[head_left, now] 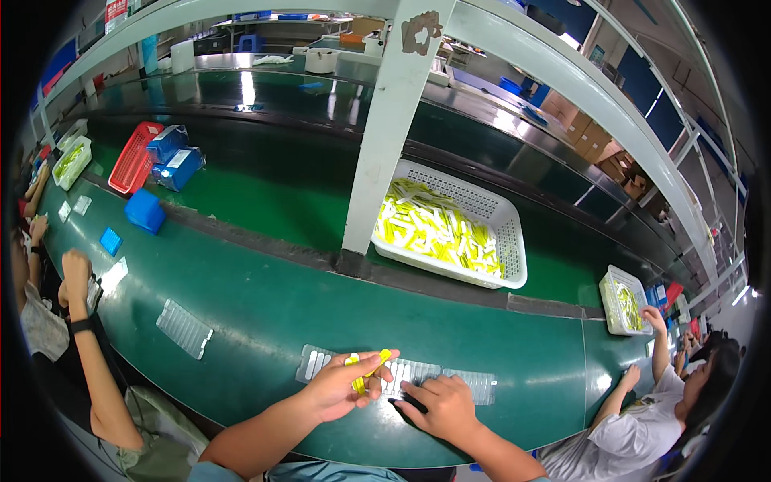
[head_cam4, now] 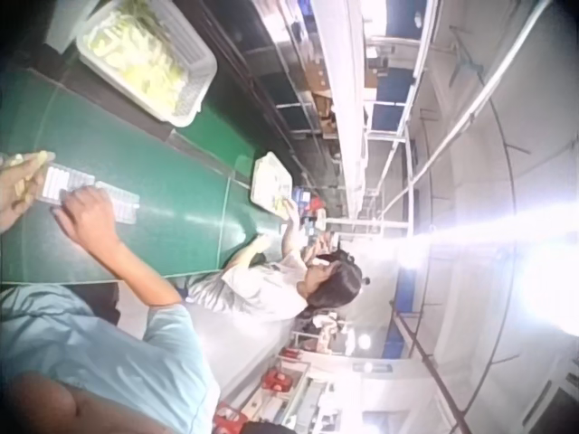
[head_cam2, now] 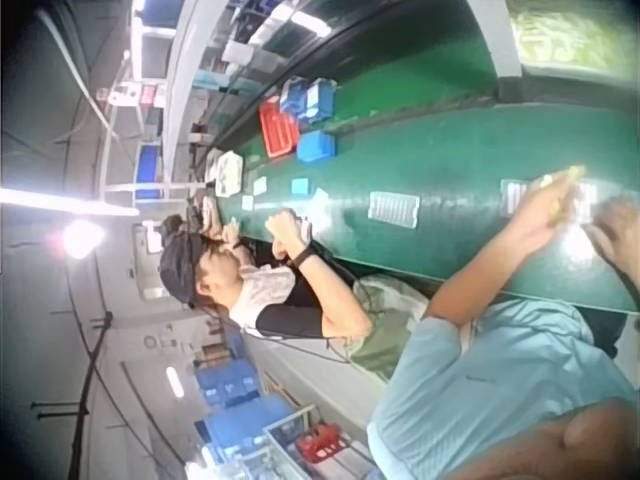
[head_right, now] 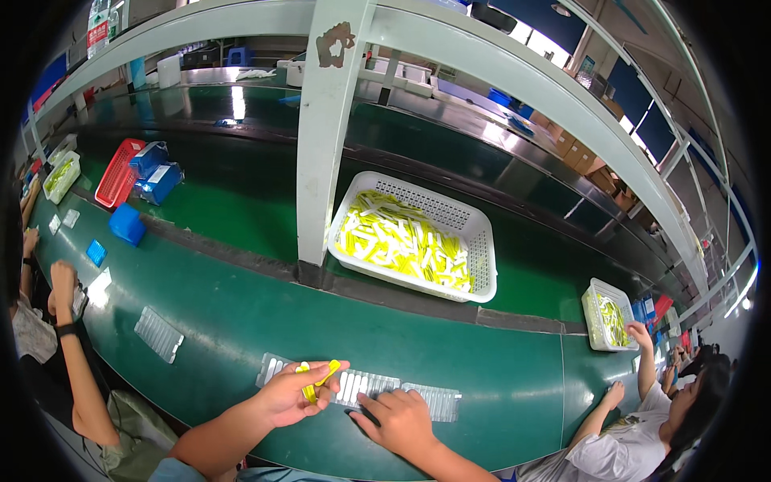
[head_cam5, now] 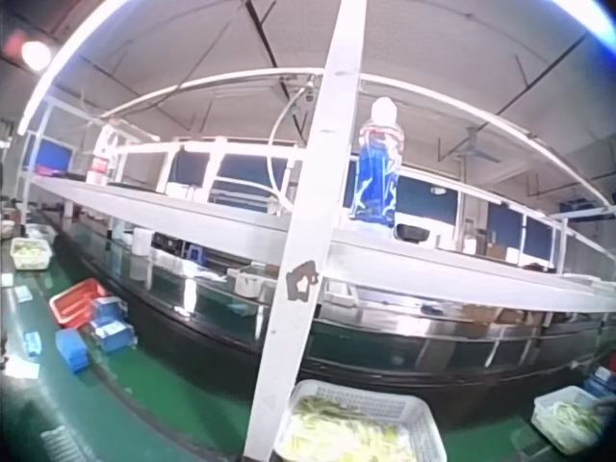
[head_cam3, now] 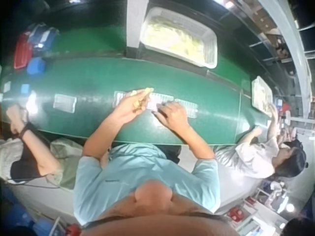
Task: The person takes strips from a basket and inserts them into slots on plastic trays by hand.
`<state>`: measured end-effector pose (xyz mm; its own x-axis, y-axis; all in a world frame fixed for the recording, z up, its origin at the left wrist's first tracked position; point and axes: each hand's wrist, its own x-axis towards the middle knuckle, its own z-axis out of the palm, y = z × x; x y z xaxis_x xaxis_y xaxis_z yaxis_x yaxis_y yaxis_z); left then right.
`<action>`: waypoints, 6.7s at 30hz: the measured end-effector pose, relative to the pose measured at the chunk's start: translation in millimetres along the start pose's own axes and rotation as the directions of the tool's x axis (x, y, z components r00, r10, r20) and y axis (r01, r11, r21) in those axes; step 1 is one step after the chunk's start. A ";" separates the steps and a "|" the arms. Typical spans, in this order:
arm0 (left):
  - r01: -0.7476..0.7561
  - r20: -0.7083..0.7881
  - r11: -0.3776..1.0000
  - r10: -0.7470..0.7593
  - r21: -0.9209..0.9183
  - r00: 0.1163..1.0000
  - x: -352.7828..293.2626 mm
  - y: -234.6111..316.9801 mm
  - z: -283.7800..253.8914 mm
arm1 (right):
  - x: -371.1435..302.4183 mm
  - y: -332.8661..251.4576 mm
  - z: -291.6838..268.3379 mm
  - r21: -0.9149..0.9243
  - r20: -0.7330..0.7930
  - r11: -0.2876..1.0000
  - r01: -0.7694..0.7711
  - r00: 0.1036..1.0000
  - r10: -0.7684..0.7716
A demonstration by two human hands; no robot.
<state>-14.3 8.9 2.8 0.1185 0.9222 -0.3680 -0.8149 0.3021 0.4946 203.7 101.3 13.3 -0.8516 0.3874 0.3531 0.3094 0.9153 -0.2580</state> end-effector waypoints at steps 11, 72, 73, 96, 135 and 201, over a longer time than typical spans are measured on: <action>0.233 0.122 0.939 -0.270 0.254 0.955 -3.4 -12.5 8.3 | 19.5 4.3 -19.1 0.656 0.032 0.705 -0.270 0.943 0.332; 0.253 0.021 0.959 -0.257 0.130 0.966 1.9 -17.6 9.1 | 30.9 53.0 -19.2 0.407 0.220 0.893 -0.194 0.969 0.110; 0.251 0.014 0.958 -0.255 0.137 0.967 0.5 -17.3 13.0 | 29.2 54.4 -20.9 0.440 0.242 0.875 -0.202 0.965 0.101; 0.281 0.075 0.934 -0.303 0.222 0.950 1.9 -14.1 15.9 | 3.2 53.1 -34.0 0.032 0.000 0.995 0.091 0.996 -0.091; 0.263 0.142 0.917 -0.315 0.299 0.938 0.5 -16.2 14.5 | 7.8 40.6 -37.3 0.276 0.114 0.956 -0.102 0.991 0.072; 0.403 0.027 -0.120 0.973 0.907 0.228 -157.0 52.5 -131.5 | -40.0 24.4 -28.6 0.039 0.165 0.997 -0.071 0.984 0.064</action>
<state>-150.3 -151.8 -17.0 -0.7507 0.5107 0.4191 0.6601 0.5542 0.5071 257.4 111.3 18.7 -0.8882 0.4216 0.1825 0.3526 0.8802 -0.3177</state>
